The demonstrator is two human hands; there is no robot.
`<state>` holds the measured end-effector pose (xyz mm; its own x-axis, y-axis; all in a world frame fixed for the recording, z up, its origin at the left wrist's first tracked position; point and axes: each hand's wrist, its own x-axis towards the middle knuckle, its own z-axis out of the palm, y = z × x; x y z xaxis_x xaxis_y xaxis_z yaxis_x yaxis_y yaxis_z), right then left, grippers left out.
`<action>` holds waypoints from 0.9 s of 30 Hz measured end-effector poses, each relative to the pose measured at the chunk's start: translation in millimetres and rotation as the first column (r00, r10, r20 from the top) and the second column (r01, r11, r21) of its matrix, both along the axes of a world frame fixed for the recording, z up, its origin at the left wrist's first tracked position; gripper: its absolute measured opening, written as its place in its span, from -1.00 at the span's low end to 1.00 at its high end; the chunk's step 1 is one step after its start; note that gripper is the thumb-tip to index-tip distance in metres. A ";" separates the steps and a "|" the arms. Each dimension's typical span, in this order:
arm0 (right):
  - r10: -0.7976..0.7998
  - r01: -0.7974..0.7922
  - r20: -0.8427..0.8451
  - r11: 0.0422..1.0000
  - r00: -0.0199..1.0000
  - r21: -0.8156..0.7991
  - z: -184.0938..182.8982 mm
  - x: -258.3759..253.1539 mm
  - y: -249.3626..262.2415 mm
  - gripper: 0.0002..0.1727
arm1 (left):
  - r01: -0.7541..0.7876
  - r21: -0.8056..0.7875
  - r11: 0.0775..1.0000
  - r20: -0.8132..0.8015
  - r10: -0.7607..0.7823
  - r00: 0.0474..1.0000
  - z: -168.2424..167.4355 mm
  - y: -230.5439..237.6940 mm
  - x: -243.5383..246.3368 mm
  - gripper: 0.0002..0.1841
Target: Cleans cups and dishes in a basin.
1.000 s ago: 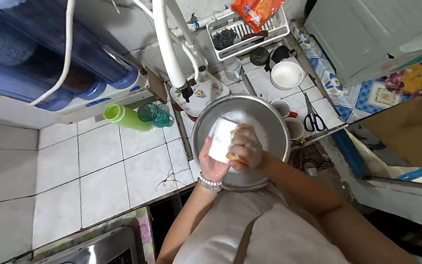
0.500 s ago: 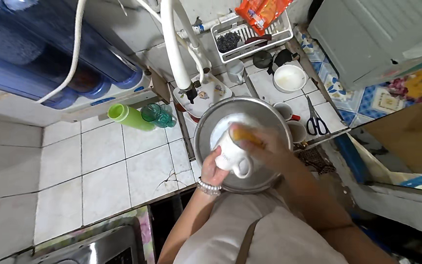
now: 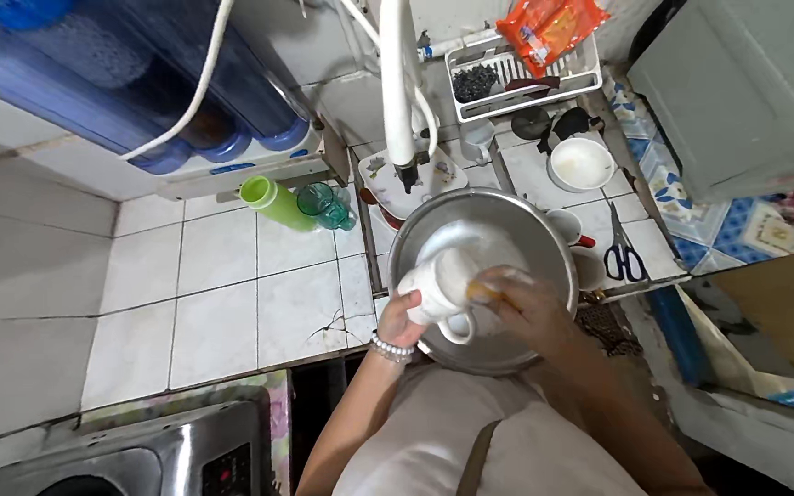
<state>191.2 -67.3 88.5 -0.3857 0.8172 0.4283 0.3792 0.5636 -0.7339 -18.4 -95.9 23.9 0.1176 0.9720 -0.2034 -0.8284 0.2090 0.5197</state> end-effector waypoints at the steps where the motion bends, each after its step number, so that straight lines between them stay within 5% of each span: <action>1: -0.036 0.041 0.075 0.997 0.997 -0.069 -7.0 9.3 2.2 -0.73 | -0.030 0.018 0.999 -0.075 0.031 0.997 2.2 -1.0 -12.2 -0.42; 4: -0.039 0.199 0.355 0.883 0.934 -0.426 -26.2 28.5 20.9 -0.64 | -0.080 0.099 0.992 -0.440 0.115 0.890 24.2 -3.2 -63.5 -0.32; 7: 0.093 0.297 0.525 0.736 0.846 -0.608 -34.9 35.4 48.0 -0.26 | -0.092 0.033 0.995 -0.858 0.075 0.507 55.8 1.2 -118.1 -0.47; 9: 0.008 0.325 0.508 0.760 0.862 -0.563 -36.4 37.1 64.2 -0.26 | -0.101 -0.072 0.992 -0.962 -0.042 0.270 63.0 8.6 -156.8 -0.53; 14: -0.333 0.391 0.208 0.829 0.920 -0.399 -60.7 44.4 150.2 -0.63 | -0.244 -0.379 0.893 -0.890 -0.424 -0.169 45.7 57.0 -251.3 -0.58; 18: -0.401 0.454 0.221 0.702 0.889 -0.549 -78.4 34.7 238.2 -0.50 | -0.288 -0.454 0.843 -0.711 -0.538 -0.453 21.1 106.1 -298.6 -0.51; 23: -0.491 0.405 0.199 0.357 0.848 -0.842 -125.8 12.1 315.2 -0.20 | -0.235 -0.538 0.810 -0.544 -0.546 -0.637 -4.7 148.9 -312.3 -0.50; 27: -0.534 0.304 0.091 0.327 0.841 -0.895 -142.9 -2.6 333.0 -0.29 | -0.206 -0.577 0.790 -0.510 -0.546 -0.664 -12.0 155.2 -302.5 -0.46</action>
